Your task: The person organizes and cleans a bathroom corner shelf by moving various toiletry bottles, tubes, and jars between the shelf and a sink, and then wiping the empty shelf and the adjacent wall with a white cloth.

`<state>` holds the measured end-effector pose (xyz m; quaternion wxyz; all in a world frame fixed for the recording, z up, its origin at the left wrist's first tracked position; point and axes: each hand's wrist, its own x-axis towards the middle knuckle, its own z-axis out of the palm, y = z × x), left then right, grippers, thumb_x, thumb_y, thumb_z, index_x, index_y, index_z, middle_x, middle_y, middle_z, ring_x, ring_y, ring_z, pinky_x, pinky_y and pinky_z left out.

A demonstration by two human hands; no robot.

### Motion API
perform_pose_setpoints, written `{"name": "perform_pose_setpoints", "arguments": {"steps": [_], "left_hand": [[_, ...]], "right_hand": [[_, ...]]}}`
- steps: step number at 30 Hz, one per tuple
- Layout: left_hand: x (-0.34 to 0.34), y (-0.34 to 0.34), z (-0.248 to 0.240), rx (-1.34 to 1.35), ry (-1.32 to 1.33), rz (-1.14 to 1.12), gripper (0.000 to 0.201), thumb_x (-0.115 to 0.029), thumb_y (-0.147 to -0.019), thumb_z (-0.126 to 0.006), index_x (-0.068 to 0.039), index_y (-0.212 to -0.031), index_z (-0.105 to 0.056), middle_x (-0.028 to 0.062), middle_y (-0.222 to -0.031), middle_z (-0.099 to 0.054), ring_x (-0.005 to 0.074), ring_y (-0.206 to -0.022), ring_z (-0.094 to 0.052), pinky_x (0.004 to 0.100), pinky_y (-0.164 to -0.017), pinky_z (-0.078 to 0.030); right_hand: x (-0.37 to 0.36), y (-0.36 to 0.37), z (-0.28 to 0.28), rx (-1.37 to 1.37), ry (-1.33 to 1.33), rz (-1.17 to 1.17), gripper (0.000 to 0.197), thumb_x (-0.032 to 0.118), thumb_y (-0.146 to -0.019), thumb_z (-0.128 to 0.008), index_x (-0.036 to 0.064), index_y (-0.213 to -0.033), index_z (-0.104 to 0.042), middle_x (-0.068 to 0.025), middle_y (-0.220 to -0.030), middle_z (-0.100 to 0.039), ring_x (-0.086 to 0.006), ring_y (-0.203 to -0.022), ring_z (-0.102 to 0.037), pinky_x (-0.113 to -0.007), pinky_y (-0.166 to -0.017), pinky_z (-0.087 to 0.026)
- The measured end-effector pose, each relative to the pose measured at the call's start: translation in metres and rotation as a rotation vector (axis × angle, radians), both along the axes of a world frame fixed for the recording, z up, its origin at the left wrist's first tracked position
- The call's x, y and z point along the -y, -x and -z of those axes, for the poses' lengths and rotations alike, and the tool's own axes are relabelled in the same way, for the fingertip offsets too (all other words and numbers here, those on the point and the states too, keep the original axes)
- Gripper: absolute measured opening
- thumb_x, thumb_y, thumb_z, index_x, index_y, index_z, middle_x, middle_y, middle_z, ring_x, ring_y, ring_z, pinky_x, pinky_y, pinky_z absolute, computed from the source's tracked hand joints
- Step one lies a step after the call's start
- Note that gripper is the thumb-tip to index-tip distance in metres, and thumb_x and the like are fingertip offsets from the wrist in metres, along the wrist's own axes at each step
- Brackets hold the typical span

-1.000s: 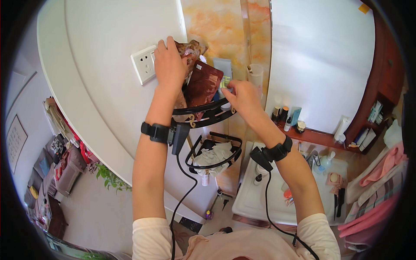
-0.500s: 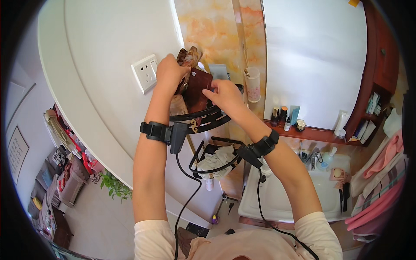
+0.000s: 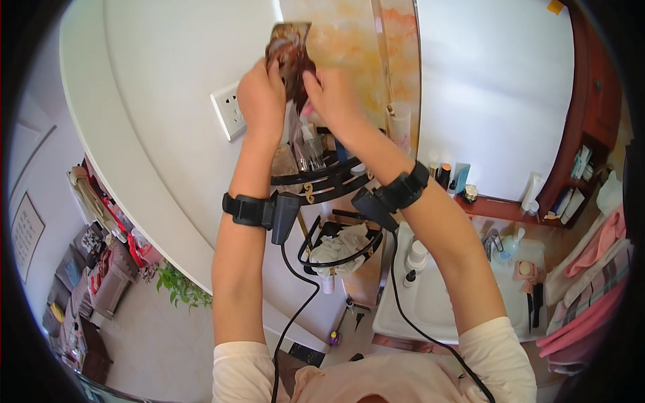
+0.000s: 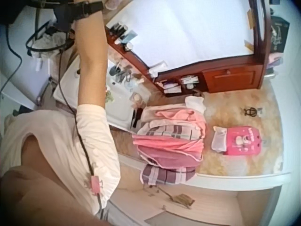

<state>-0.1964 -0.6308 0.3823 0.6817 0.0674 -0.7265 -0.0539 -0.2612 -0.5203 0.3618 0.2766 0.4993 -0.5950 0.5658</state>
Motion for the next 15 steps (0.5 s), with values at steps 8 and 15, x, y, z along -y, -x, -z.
{"name": "perform_pose_setpoints", "arguments": {"steps": [8,15], "left_hand": [[-0.109,-0.052,0.008,-0.093,-0.123,0.631,0.022,-0.014,-0.092,-0.057,0.001,-0.106,-0.063,0.0111,-0.083,-0.065,0.0211,-0.072,-0.058,0.0291,-0.067,-0.048],[-0.161,-0.035,0.073,0.04,0.061,0.917,0.041,0.001,-0.083,-0.067,0.002,-0.122,-0.055,0.0083,-0.108,-0.064,0.0145,-0.095,-0.061,0.0273,-0.085,-0.049]], "right_hand": [[-0.07,-0.046,-0.013,-0.162,0.288,-0.051,0.028,0.017,-0.091,-0.051,-0.0053,-0.076,-0.059,-0.0202,-0.063,-0.06,-0.0304,-0.056,-0.06,-0.039,-0.052,-0.044],[-0.174,-0.057,0.038,0.119,0.173,-0.122,0.037,0.024,-0.099,-0.046,-0.0061,-0.082,-0.061,-0.0066,-0.067,-0.064,-0.0093,-0.061,-0.058,-0.025,-0.054,-0.045]]}}
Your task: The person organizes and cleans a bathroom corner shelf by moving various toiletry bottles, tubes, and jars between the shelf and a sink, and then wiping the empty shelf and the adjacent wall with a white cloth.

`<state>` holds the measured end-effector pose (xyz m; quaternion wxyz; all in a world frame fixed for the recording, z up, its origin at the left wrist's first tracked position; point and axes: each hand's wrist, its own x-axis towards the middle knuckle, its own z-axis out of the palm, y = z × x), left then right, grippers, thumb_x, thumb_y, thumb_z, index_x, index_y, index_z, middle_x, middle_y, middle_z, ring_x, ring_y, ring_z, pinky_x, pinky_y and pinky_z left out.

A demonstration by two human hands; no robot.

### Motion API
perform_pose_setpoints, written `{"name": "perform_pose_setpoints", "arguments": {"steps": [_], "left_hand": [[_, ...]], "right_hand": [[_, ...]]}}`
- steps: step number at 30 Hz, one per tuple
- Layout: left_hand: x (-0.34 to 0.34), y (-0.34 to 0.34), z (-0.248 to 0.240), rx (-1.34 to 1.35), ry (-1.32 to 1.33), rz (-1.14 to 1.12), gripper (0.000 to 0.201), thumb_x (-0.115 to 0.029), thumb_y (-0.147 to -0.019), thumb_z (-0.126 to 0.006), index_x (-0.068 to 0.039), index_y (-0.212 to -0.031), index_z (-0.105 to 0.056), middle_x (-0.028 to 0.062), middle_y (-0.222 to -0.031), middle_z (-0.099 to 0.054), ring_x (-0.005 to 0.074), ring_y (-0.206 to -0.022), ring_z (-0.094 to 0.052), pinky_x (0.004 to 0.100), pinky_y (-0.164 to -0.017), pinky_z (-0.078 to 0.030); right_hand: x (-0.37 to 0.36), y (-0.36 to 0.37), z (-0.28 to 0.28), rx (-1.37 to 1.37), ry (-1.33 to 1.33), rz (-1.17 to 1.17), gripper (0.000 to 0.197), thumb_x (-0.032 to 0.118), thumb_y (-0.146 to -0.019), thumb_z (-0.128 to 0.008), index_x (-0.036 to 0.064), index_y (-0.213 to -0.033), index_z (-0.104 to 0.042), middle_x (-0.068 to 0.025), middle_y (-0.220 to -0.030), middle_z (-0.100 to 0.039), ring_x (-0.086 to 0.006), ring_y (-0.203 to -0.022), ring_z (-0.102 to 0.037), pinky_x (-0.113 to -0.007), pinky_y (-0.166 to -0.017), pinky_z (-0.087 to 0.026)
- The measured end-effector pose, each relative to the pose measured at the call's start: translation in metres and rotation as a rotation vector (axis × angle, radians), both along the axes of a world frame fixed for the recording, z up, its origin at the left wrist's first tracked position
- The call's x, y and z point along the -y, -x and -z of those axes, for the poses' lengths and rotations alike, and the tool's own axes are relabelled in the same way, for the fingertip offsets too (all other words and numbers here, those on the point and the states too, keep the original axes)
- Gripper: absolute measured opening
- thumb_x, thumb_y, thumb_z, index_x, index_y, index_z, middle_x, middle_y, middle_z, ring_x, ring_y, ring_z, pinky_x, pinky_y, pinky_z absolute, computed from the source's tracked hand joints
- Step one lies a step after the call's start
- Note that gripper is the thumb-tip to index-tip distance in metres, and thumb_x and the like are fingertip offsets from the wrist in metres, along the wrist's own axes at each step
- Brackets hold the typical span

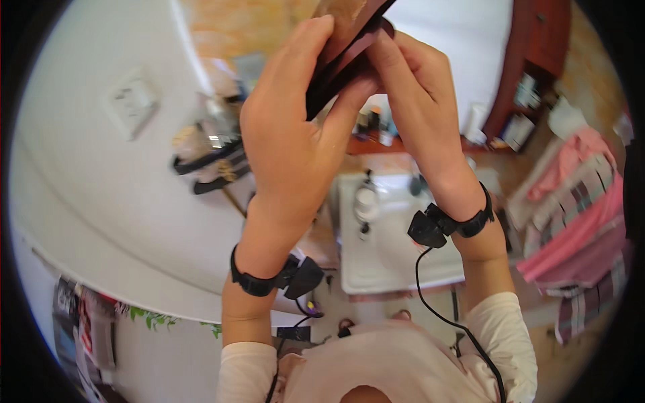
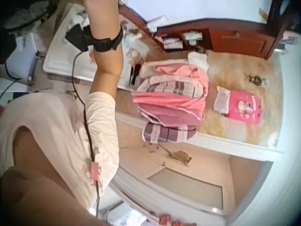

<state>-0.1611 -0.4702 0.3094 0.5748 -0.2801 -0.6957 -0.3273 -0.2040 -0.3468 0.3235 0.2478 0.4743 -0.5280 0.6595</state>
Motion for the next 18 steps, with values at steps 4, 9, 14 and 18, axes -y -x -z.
{"name": "perform_pose_setpoints", "arguments": {"steps": [4,9,14,18], "left_hand": [[-0.043,0.015,0.048,0.045,0.069,0.042,0.045,0.007,-0.078,-0.064,0.004,-0.121,-0.054,0.0211,-0.115,-0.061,0.0338,-0.103,-0.061,0.0364,-0.086,-0.049],[-0.096,0.027,0.134,0.536,-0.153,0.279,0.031,-0.001,-0.087,-0.055,0.005,-0.118,-0.056,0.0209,-0.107,-0.063,0.0288,-0.096,-0.064,0.0329,-0.084,-0.048],[-0.161,0.039,0.234,0.937,-0.581,0.761,0.028,-0.005,-0.092,-0.054,0.003,-0.118,-0.054,0.0125,-0.11,-0.063,0.0148,-0.099,-0.059,0.0298,-0.086,-0.047],[-0.224,0.03,0.297,1.303,-0.892,1.078,0.039,-0.003,-0.092,-0.051,0.002,-0.13,-0.043,0.0123,-0.123,-0.055,0.0183,-0.111,-0.055,0.0317,-0.095,-0.044]], "right_hand": [[-0.065,-0.012,0.037,0.346,-0.143,0.036,0.041,0.03,-0.099,-0.046,-0.0059,-0.085,-0.061,-0.0077,-0.076,-0.066,-0.0106,-0.068,-0.062,-0.025,-0.06,-0.049],[-0.132,-0.018,0.113,0.512,-0.246,0.117,0.033,0.025,-0.097,-0.05,-0.0053,-0.103,-0.061,-0.0105,-0.086,-0.067,-0.0141,-0.077,-0.066,-0.027,-0.069,-0.052],[-0.235,-0.023,0.204,0.448,-0.378,0.589,0.036,0.023,-0.093,-0.056,-0.0035,-0.118,-0.054,-0.0136,-0.106,-0.063,-0.0205,-0.094,-0.063,-0.034,-0.082,-0.05],[-0.312,-0.034,0.313,0.683,-0.39,0.773,0.05,0.021,-0.088,-0.066,-0.0023,-0.128,-0.047,-0.0151,-0.122,-0.057,-0.02,-0.106,-0.056,-0.035,-0.091,-0.046]]}}
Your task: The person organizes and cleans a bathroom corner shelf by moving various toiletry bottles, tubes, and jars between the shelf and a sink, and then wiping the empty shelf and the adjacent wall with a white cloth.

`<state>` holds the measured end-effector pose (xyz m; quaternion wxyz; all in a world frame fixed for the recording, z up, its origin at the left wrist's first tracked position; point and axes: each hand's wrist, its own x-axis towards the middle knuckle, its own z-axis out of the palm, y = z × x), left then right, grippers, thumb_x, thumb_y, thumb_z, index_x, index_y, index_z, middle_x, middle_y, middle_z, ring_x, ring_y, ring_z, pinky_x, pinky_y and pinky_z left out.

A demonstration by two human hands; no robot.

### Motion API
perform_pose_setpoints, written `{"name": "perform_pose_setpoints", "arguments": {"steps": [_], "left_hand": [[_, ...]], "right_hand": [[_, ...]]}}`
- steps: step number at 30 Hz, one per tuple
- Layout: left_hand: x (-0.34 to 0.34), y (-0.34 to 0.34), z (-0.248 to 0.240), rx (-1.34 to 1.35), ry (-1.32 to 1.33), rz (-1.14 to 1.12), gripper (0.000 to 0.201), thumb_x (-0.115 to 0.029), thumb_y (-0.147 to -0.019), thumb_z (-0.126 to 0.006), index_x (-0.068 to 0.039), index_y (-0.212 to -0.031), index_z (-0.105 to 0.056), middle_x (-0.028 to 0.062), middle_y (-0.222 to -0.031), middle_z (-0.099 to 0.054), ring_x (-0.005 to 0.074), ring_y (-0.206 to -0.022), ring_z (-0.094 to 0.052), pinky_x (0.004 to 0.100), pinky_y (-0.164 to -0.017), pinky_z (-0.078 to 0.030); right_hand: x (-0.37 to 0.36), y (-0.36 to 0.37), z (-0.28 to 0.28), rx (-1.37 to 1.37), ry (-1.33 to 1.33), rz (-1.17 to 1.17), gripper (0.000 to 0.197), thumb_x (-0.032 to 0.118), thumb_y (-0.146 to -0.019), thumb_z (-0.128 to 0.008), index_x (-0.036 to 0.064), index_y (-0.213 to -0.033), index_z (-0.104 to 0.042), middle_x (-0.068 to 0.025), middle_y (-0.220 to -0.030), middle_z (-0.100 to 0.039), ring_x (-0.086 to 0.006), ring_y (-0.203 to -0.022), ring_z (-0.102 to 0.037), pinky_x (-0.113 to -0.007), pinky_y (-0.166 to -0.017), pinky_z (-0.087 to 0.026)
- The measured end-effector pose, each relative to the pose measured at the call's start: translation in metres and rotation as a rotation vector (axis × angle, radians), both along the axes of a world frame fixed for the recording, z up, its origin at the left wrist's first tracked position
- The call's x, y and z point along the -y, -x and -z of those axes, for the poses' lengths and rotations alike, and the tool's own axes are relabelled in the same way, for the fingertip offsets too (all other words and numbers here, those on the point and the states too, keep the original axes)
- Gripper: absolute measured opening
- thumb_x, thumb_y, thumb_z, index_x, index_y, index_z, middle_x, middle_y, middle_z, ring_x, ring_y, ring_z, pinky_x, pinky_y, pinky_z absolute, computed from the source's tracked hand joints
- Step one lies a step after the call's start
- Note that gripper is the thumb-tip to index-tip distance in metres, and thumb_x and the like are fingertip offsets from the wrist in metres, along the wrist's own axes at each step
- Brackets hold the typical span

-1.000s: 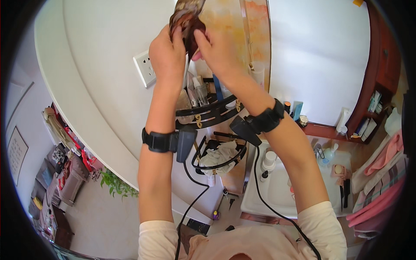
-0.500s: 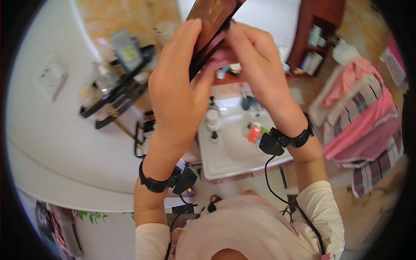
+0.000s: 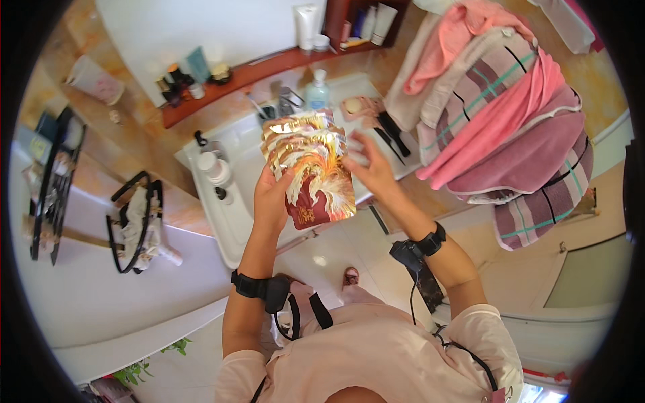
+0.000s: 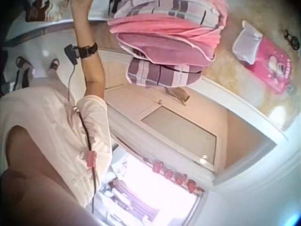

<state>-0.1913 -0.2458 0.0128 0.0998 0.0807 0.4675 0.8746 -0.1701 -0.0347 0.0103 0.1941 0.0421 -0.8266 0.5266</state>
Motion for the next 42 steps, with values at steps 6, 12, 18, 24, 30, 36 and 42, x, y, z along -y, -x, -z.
{"name": "perform_pose_setpoints", "arguments": {"steps": [6,12,18,24,30,36,42], "left_hand": [[-0.091,-0.047,0.115,0.359,-0.118,0.21,0.047,-0.004,-0.09,-0.052,-0.002,-0.135,-0.038,0.0096,-0.126,-0.053,0.0205,-0.112,-0.055,0.0336,-0.096,-0.045],[-0.134,-0.126,0.225,0.674,0.019,0.314,0.055,0.007,-0.086,-0.05,-0.004,-0.137,-0.034,0.0106,-0.129,-0.051,0.0214,-0.116,-0.053,0.0346,-0.097,-0.045],[-0.15,-0.148,0.332,0.749,0.054,0.279,0.052,0.012,-0.085,-0.046,-0.004,-0.133,-0.037,0.0129,-0.124,-0.054,0.0237,-0.11,-0.058,0.0369,-0.092,-0.049],[-0.135,-0.136,0.379,0.815,0.07,0.278,0.053,0.012,-0.084,-0.045,-0.004,-0.134,-0.035,0.0129,-0.125,-0.053,0.0237,-0.11,-0.057,0.0369,-0.093,-0.049],[-0.12,-0.124,0.372,0.849,0.12,0.359,0.056,0.009,-0.085,-0.047,-0.002,-0.138,-0.033,0.014,-0.128,-0.052,0.0238,-0.114,-0.055,0.0363,-0.096,-0.047],[-0.107,-0.124,0.379,0.856,0.068,0.305,0.056,0.01,-0.084,-0.05,-0.002,-0.137,-0.037,0.0115,-0.13,-0.051,0.0225,-0.118,-0.051,0.0351,-0.099,-0.045],[-0.119,-0.112,0.372,0.847,0.055,0.315,0.054,0.007,-0.084,-0.05,-0.002,-0.136,-0.039,0.0115,-0.129,-0.052,0.022,-0.118,-0.051,0.0343,-0.098,-0.045]], "right_hand": [[-0.052,-0.072,0.117,0.573,0.571,-0.074,0.035,0.023,-0.091,-0.065,0.0017,-0.117,-0.058,0.0005,-0.099,-0.062,-0.0069,-0.087,-0.056,-0.024,-0.076,-0.048],[-0.106,-0.147,0.215,0.931,0.588,0.088,0.033,0.03,-0.089,-0.067,0.0043,-0.11,-0.064,0.0028,-0.091,-0.063,-0.005,-0.078,-0.055,-0.021,-0.068,-0.046],[-0.176,-0.144,0.349,1.111,0.424,-0.072,0.035,0.044,-0.086,-0.067,0.0096,-0.093,-0.064,0.0009,-0.077,-0.06,-0.0066,-0.068,-0.056,-0.025,-0.056,-0.048],[-0.196,-0.053,0.428,0.771,-0.506,-0.118,0.042,0.032,-0.085,-0.064,0.0031,-0.115,-0.056,-0.018,-0.119,-0.056,-0.0351,-0.101,-0.06,-0.042,-0.087,-0.049],[-0.185,-0.015,0.448,0.931,-0.68,-0.234,0.054,0.024,-0.083,-0.065,0.0026,-0.129,-0.046,-0.0178,-0.13,-0.049,-0.0345,-0.113,-0.054,-0.043,-0.095,-0.046],[-0.202,-0.031,0.454,0.873,-0.659,-0.299,0.056,0.022,-0.081,-0.066,0.0007,-0.129,-0.045,-0.0195,-0.131,-0.049,-0.035,-0.117,-0.051,-0.043,-0.098,-0.044],[-0.21,-0.09,0.447,0.91,-0.724,-0.346,0.054,0.023,-0.081,-0.066,-0.0001,-0.127,-0.047,-0.0196,-0.128,-0.052,-0.0343,-0.119,-0.049,-0.042,-0.099,-0.043]]}}
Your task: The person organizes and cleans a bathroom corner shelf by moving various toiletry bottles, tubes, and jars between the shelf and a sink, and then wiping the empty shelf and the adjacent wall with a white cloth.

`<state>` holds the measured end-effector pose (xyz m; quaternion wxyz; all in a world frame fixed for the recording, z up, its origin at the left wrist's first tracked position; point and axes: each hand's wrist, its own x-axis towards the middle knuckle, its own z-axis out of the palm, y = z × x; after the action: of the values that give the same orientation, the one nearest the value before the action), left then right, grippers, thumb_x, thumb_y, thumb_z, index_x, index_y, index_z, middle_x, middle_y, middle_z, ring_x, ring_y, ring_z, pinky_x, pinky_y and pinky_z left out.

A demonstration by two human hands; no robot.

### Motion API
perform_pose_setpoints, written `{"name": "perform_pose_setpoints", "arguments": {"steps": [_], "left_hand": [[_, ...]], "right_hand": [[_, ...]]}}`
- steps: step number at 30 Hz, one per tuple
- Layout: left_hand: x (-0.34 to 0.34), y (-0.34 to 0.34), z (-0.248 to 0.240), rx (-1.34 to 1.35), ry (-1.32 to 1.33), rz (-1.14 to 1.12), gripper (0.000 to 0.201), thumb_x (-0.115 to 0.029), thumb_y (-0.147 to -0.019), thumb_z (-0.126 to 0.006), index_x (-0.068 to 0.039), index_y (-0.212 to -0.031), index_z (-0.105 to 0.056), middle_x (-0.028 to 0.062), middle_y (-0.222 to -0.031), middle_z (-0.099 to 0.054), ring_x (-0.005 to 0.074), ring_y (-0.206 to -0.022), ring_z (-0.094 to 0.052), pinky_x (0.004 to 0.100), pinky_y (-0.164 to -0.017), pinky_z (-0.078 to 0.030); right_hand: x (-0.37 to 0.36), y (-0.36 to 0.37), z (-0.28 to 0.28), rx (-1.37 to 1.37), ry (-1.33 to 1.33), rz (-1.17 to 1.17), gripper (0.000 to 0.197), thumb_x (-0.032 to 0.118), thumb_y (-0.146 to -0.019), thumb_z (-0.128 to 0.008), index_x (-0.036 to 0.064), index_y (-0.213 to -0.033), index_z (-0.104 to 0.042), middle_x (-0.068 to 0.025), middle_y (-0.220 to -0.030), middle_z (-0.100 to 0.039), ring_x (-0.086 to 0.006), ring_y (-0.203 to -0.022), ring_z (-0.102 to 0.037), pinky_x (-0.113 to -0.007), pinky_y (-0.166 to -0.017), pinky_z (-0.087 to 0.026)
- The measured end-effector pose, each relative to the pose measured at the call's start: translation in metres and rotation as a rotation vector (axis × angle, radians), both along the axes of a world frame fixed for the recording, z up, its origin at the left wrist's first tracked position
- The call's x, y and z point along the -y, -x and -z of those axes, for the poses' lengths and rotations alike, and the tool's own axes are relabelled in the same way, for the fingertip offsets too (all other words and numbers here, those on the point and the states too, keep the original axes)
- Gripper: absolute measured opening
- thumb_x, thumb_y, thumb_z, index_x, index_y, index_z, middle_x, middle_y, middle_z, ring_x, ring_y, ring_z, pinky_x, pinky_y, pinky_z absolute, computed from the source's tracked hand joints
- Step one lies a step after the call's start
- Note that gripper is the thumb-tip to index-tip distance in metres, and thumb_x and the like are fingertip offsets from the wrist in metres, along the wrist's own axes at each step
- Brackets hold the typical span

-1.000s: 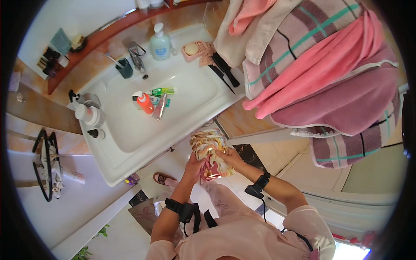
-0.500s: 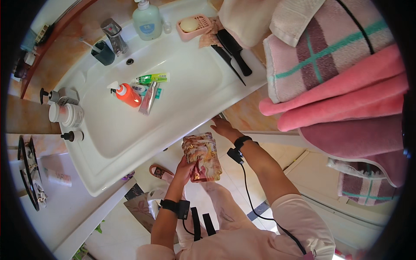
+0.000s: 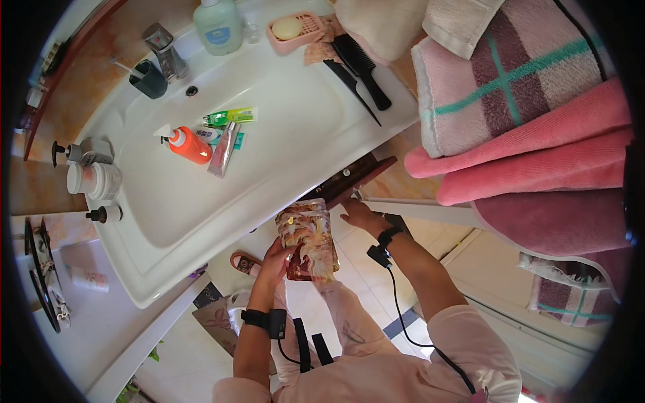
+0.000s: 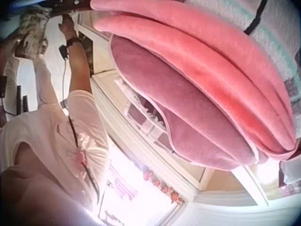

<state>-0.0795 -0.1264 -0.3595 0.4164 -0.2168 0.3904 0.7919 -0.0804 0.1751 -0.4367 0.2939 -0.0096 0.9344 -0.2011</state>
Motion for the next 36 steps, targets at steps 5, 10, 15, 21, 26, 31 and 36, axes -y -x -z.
{"name": "perform_pose_setpoints", "arguments": {"steps": [5,10,15,21,26,31,36], "left_hand": [[-0.033,0.017,-0.011,-0.004,-0.081,0.081,0.05,0.006,-0.084,-0.05,0.0,-0.133,-0.042,0.0113,-0.123,-0.057,0.0221,-0.108,-0.058,0.0334,-0.091,-0.051],[-0.104,0.041,0.007,0.072,-0.194,0.135,0.051,0.01,-0.08,-0.05,-0.001,-0.13,-0.045,0.0115,-0.12,-0.059,0.0228,-0.104,-0.061,0.0315,-0.084,-0.054],[-0.13,0.062,0.064,-0.089,-0.285,-0.068,0.061,0.016,-0.073,-0.044,0.0,-0.131,-0.043,0.0125,-0.125,-0.055,0.0262,-0.115,-0.055,0.037,-0.091,-0.052],[-0.161,0.043,0.069,-0.145,-0.003,-0.144,0.056,0.008,-0.083,-0.051,-0.005,-0.136,-0.039,0.0115,-0.124,-0.056,0.0234,-0.111,-0.058,0.0355,-0.088,-0.052],[-0.149,0.059,0.051,-0.399,0.319,0.192,0.059,0.0,-0.085,-0.054,-0.009,-0.141,-0.037,0.0109,-0.122,-0.057,0.0202,-0.106,-0.058,0.0314,-0.088,-0.048],[-0.144,0.084,0.042,-0.467,0.124,0.332,0.051,0.001,-0.083,-0.052,0.001,-0.134,-0.043,0.0115,-0.127,-0.054,0.0214,-0.113,-0.053,0.0315,-0.099,-0.041],[-0.144,0.101,0.076,-0.482,0.039,0.414,0.042,-0.005,-0.085,-0.053,-0.003,-0.127,-0.051,0.0083,-0.114,-0.062,0.0168,-0.101,-0.059,0.0317,-0.09,-0.047]], "right_hand": [[0.001,-0.043,-0.011,0.033,-0.035,0.0,0.049,0.026,-0.082,-0.064,-0.0027,-0.12,-0.052,-0.019,-0.119,-0.057,-0.0331,-0.114,-0.051,-0.04,-0.097,-0.043],[-0.026,-0.086,0.021,0.006,0.063,0.069,0.049,0.027,-0.081,-0.064,-0.0032,-0.118,-0.054,-0.0205,-0.118,-0.057,-0.0338,-0.113,-0.052,-0.04,-0.096,-0.044],[-0.004,-0.089,0.01,-0.022,-0.03,-0.028,0.053,0.03,-0.082,-0.063,-0.0036,-0.121,-0.053,-0.0215,-0.119,-0.056,-0.0356,-0.114,-0.051,-0.04,-0.099,-0.043],[-0.011,-0.102,0.012,-0.019,-0.054,0.024,0.055,0.033,-0.082,-0.064,-0.0038,-0.121,-0.053,-0.0219,-0.116,-0.058,-0.0351,-0.112,-0.053,-0.041,-0.097,-0.044],[-0.01,-0.101,0.008,0.011,-0.015,0.096,0.055,0.036,-0.082,-0.065,-0.0041,-0.117,-0.054,-0.0225,-0.112,-0.06,-0.0363,-0.105,-0.057,-0.042,-0.092,-0.047],[-0.004,-0.095,-0.002,0.114,-0.013,0.129,0.052,0.035,-0.081,-0.065,-0.0044,-0.114,-0.055,-0.0223,-0.11,-0.06,-0.036,-0.105,-0.058,-0.042,-0.09,-0.048],[-0.005,-0.101,0.005,0.068,0.003,0.158,0.051,0.037,-0.082,-0.065,-0.004,-0.111,-0.056,-0.0234,-0.105,-0.061,-0.0366,-0.099,-0.059,-0.042,-0.087,-0.048]]}}
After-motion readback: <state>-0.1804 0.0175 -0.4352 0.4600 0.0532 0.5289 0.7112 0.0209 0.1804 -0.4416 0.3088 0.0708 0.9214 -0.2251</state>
